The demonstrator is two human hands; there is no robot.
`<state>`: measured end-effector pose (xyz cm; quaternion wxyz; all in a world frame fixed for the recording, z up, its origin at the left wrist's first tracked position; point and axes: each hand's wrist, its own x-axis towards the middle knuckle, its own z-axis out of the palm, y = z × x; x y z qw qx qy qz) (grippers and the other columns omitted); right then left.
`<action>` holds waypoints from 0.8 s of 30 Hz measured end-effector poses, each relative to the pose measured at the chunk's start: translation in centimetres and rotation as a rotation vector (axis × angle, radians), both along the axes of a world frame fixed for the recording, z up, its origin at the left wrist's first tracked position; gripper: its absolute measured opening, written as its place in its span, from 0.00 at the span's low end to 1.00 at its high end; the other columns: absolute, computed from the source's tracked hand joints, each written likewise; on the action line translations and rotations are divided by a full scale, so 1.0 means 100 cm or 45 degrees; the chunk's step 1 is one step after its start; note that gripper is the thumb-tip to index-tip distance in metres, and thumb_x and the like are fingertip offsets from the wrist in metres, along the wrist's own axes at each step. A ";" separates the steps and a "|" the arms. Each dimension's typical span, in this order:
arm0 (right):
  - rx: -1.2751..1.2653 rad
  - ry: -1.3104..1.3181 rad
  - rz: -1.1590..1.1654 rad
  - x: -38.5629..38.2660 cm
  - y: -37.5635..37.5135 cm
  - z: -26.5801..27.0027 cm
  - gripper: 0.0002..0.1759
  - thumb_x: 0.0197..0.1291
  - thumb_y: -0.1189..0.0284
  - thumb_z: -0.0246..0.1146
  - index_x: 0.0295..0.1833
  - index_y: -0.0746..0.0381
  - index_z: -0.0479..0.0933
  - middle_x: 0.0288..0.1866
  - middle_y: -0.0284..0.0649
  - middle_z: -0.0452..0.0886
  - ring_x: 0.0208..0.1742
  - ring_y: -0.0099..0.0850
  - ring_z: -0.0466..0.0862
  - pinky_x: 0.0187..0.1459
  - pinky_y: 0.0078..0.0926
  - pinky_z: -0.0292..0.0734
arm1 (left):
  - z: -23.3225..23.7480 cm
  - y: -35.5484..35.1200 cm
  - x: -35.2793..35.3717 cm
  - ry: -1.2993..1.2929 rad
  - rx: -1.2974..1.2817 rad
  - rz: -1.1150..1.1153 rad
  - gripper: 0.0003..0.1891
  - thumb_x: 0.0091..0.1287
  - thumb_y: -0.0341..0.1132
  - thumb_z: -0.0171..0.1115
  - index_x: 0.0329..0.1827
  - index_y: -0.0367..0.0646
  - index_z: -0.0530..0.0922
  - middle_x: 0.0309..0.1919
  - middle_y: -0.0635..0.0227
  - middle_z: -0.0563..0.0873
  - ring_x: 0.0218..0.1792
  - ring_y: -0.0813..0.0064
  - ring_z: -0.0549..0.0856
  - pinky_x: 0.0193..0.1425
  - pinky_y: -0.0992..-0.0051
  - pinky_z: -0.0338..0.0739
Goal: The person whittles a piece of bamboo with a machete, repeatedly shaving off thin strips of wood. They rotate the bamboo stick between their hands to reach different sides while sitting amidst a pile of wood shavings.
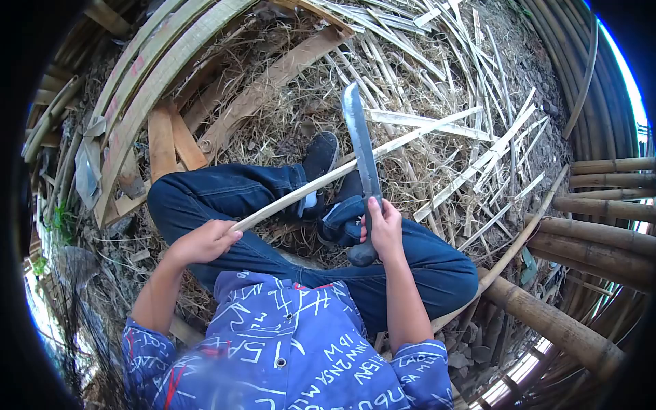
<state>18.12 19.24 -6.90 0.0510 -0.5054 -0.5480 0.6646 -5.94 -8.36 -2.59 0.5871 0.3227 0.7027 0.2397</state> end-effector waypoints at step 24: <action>-0.130 0.047 -0.001 -0.007 -0.016 0.003 0.16 0.71 0.59 0.57 0.42 0.63 0.74 0.23 0.34 0.76 0.16 0.19 0.74 0.15 0.20 0.71 | 0.000 0.006 -0.001 0.086 0.050 -0.047 0.19 0.76 0.43 0.51 0.34 0.34 0.73 0.18 0.64 0.74 0.22 0.73 0.72 0.29 0.67 0.70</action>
